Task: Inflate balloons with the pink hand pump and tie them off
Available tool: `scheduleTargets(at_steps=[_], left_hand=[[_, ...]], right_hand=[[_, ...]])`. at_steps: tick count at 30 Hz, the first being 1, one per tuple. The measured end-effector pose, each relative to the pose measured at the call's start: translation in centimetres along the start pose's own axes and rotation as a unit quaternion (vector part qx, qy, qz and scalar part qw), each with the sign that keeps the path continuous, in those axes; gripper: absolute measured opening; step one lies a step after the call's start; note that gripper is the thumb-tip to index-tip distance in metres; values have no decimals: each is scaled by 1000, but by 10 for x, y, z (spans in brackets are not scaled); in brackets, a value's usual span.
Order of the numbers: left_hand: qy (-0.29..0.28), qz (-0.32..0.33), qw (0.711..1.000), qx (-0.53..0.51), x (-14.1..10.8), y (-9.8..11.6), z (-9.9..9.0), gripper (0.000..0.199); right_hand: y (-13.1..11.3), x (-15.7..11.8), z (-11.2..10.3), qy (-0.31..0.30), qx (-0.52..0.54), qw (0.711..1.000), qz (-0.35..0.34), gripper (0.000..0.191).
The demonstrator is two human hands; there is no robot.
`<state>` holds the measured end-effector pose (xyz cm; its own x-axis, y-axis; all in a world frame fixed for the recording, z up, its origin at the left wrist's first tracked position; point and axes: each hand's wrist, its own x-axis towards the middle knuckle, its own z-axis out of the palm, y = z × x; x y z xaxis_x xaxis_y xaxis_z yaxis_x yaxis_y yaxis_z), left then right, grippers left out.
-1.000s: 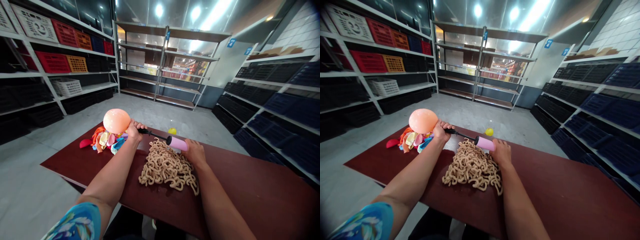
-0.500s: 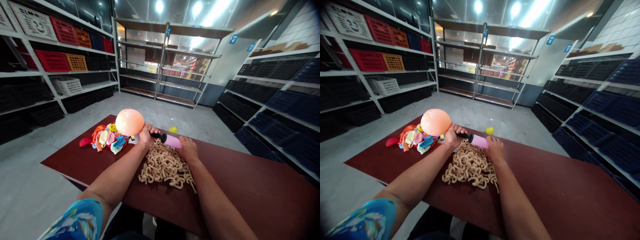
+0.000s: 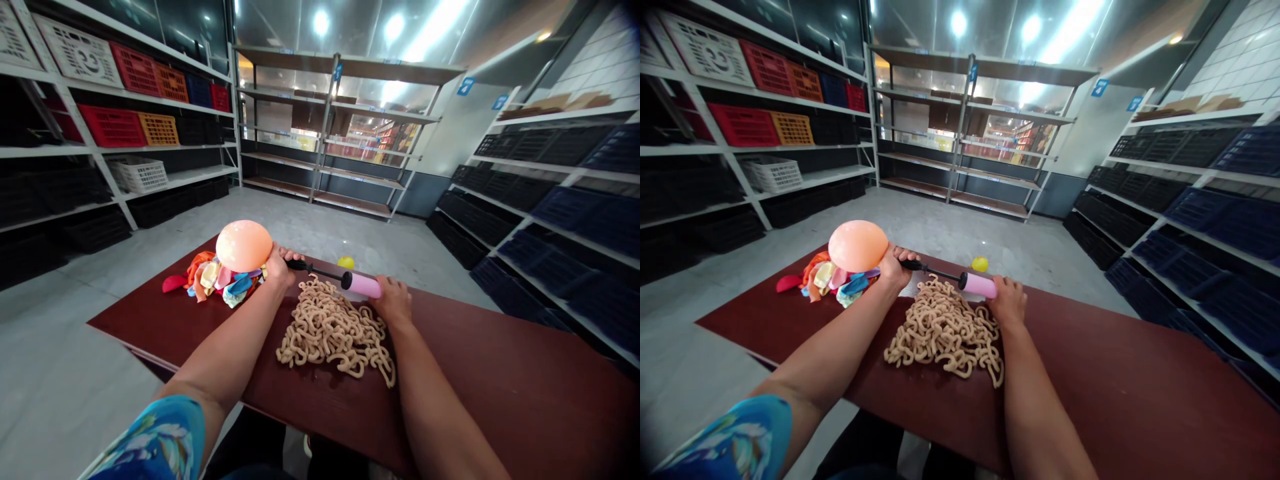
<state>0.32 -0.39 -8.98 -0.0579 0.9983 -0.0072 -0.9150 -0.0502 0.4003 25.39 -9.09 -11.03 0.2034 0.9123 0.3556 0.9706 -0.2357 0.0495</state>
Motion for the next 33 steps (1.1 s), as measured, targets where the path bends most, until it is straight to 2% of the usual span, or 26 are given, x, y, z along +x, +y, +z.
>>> scheduleTargets(at_steps=[12,17,25,29,33], left_hand=[[-25,-59,998,9,-26,-28,19,47],[-15,-58,998,14,-18,-18,18,48],[7,-3,1000,15,3,5,2,41],[-2,-3,1000,-1,2,1,1,41],[-13,-32,999,1,-8,-9,6,43]], right_hand=[[-40,-7,-7,15,2,998,-66,29],[-33,-4,-5,5,27,997,-75,29],[-6,0,-1,-17,18,999,-29,33],[-12,-2,-3,-16,0,1000,-21,34],[-25,-4,-5,-15,-3,999,-42,31]])
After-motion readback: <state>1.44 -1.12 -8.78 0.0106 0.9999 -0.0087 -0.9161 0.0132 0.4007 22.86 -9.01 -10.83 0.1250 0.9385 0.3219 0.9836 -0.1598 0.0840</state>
